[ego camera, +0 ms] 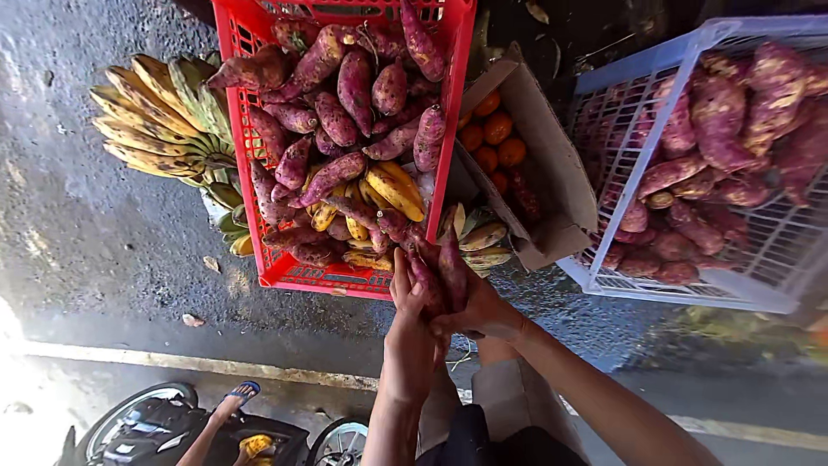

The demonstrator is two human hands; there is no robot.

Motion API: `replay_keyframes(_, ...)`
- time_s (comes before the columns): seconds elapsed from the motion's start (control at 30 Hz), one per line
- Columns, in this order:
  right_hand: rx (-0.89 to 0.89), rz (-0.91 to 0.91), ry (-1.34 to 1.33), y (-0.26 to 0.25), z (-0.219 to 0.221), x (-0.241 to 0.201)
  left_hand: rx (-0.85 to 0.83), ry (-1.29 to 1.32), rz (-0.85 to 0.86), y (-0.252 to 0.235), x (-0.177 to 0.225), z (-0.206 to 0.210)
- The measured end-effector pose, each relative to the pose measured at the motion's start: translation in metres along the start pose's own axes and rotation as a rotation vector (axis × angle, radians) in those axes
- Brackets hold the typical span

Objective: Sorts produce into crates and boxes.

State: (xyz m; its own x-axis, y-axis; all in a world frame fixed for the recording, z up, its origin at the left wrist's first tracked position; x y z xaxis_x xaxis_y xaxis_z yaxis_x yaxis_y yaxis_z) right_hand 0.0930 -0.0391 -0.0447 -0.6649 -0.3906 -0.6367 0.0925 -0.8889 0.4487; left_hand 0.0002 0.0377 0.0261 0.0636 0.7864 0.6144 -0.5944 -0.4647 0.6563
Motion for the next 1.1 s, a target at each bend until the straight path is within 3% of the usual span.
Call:
replay_keyframes(0.07, -0.029, -0.033, -0.137, 0.006, 0.004, -0.001, -0.076, -0.103, -0.002, 0.006, 0.005, 0.002)
replay_keyframes(0.13, -0.033, -0.142, -0.209, 0.007, 0.005, -0.004, -0.118, -0.433, -0.005, 0.010, 0.008, -0.002)
replay_keyframes(0.2, -0.061, -0.230, -0.152, 0.009, 0.000, -0.010, -0.025, -0.735, 0.069, 0.007, 0.012, -0.005)
replay_keyframes(0.23, -0.064, -0.240, -0.081, 0.011, -0.003, -0.016, -0.008, -0.744, 0.091, 0.001, 0.012, -0.005)
replay_keyframes(0.3, 0.028, -0.160, 0.213, 0.019, -0.009, -0.032, -0.029, -0.542, 0.035, -0.021, 0.001, 0.003)
replay_keyframes(0.37, 0.168, 0.121, 0.724, 0.029, -0.010, -0.053, -0.091, -0.298, -0.091, -0.048, -0.024, 0.008)
replay_keyframes(0.43, 0.205, 0.425, 1.010, 0.040, -0.009, -0.072, -0.267, -0.026, -0.112, -0.068, -0.054, 0.006)
replay_keyframes(0.53, 0.363, 0.419, 1.183, 0.071, -0.012, -0.087, -0.586, 0.396, 0.042, -0.088, -0.088, 0.014)
replay_keyframes(0.63, 0.620, 0.203, 1.261, 0.102, -0.030, -0.088, -0.706, 0.473, 0.141, -0.105, -0.105, 0.033)
replay_keyframes(0.7, 0.861, 0.009, 1.293, 0.126, -0.071, -0.107, -0.686, 0.418, 0.167, -0.117, -0.109, 0.040)
replay_keyframes(0.8, 1.137, 0.135, 1.297, 0.151, -0.182, -0.152, -0.700, 0.313, 0.215, -0.135, -0.111, 0.033)
replay_keyframes(0.93, 1.140, 0.420, 1.111, 0.139, -0.328, -0.181, -0.718, 0.277, 0.241, -0.146, -0.112, 0.022)
replay_keyframes(1.0, 1.099, 0.465, 1.138, 0.126, -0.353, -0.186, -0.682, 0.281, 0.246, -0.140, -0.115, 0.021)
replay_keyframes(1.03, 1.074, 0.468, 1.166, 0.123, -0.359, -0.188, -0.808, 0.258, 0.332, -0.142, -0.119, 0.016)
replay_keyframes(1.1, 1.039, 0.424, 1.209, 0.127, -0.367, -0.186, -0.557, 0.291, 0.336, -0.134, -0.116, 0.035)
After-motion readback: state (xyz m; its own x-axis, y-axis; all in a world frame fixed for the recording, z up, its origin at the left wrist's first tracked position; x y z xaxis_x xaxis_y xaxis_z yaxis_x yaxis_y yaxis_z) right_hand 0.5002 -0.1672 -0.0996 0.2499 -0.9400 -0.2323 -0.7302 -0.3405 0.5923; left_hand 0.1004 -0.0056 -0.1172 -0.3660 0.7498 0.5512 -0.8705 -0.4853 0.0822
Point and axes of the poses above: each hand's wrist, its own y-axis away from the middle knuckle, its own z-axis out of the palm, x = y × z, the point moved 4 cm from there along -y, towards the middle knuckle, and after that the axes turned 12 degrees about -x, right-handed, at the moved point
